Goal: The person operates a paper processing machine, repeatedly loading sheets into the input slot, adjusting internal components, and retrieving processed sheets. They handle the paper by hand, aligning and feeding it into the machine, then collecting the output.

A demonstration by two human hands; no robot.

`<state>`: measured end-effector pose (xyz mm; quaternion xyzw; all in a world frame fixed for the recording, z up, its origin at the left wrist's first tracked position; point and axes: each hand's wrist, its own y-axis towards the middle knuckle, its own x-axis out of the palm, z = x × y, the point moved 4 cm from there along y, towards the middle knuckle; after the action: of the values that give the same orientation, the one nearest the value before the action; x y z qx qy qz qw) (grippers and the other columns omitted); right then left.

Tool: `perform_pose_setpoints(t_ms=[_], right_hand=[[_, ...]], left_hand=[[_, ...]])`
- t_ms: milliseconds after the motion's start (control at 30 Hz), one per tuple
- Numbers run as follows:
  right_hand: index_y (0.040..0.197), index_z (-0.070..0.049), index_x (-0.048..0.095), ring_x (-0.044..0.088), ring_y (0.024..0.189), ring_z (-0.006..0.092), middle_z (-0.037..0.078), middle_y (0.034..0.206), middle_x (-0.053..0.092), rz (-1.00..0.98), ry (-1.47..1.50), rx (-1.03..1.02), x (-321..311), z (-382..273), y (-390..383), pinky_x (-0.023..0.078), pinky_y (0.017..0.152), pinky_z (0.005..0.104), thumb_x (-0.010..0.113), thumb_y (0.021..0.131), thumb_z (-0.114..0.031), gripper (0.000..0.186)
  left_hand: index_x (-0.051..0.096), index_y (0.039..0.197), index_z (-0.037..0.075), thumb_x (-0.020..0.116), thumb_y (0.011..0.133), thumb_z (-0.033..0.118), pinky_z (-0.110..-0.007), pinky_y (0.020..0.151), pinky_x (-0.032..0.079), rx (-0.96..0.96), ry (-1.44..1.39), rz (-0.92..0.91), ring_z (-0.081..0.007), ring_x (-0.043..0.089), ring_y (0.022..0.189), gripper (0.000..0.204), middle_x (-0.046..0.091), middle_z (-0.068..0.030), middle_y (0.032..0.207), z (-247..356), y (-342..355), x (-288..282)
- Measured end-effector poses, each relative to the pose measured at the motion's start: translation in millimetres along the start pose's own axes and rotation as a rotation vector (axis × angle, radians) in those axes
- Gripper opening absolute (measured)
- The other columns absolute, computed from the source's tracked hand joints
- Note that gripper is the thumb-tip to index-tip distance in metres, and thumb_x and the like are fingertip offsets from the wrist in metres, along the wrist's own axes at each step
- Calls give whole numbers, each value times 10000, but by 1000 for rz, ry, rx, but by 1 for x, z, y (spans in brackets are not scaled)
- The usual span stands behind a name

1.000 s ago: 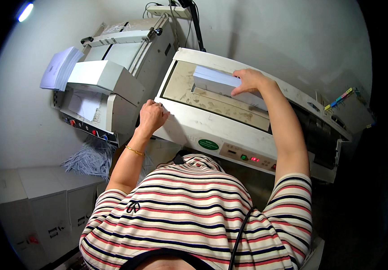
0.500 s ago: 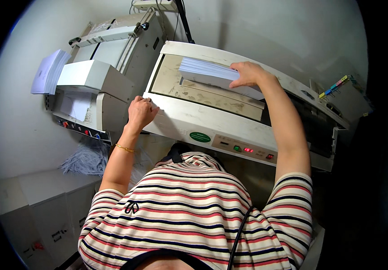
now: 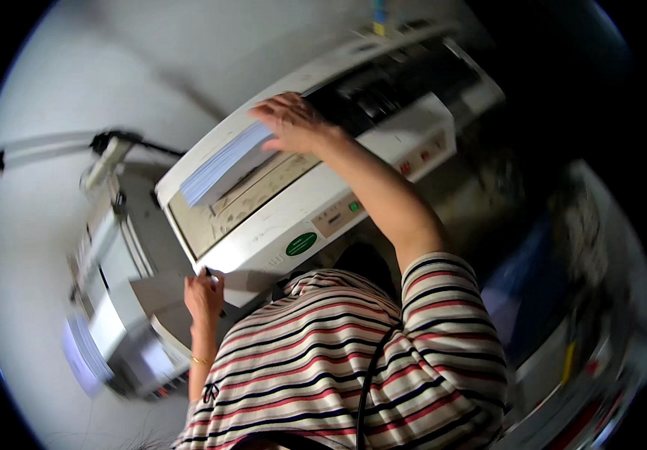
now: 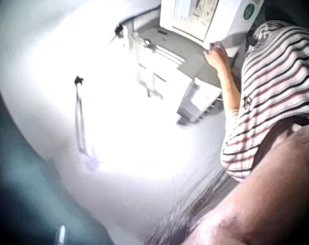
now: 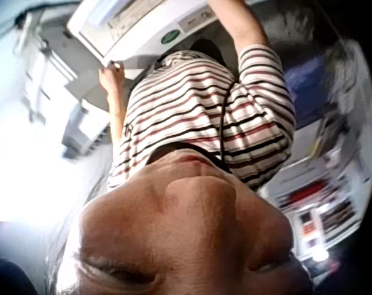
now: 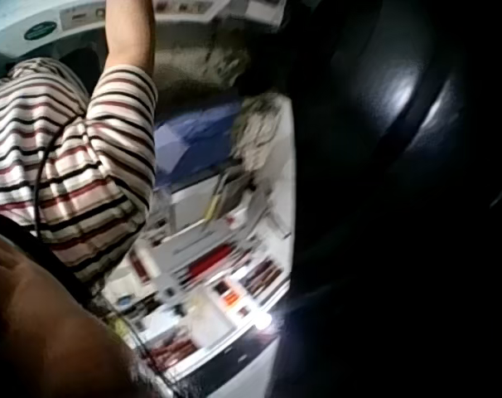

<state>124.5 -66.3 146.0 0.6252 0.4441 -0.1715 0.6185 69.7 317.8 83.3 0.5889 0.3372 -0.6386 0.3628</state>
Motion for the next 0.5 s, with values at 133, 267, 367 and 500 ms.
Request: perform_pose_setpoints(t_ms=[133,267,367,500], right_hand=[[1153,-100,601,618,945,286,98,1025,658,391,176,354,-64,-57,-86,486,854,389,754,802,-208,398],[1089,-62,639,635,947,299,115,1017,669,595,79,892,-83,-129,-245,507,807,366,693,859,-122,243],[1065,-89,642,632,911,320,109,977,675,432,-27,1345,-67,-212,-384,514,764,408,655,882,-188,209],[942,-46,660,630,899,359,171,927,653,430,44,1873,-26,-330,-514,497,750,442,630,889,-227,191]], left_hand=[[615,613,19,733,765,195,-415,821,465,204,-2,19,-349,570,896,260,657,-174,1132,-9,-14,8],[619,749,74,736,782,161,-455,955,406,436,-86,-34,-352,546,1085,149,594,-201,1244,-24,-13,21],[620,828,64,726,784,103,-449,930,425,675,-264,-115,-343,546,1072,121,591,-164,1108,34,-3,8],[637,854,47,707,799,67,-390,731,470,794,-371,-384,-276,585,779,91,620,-92,802,91,-3,18]])
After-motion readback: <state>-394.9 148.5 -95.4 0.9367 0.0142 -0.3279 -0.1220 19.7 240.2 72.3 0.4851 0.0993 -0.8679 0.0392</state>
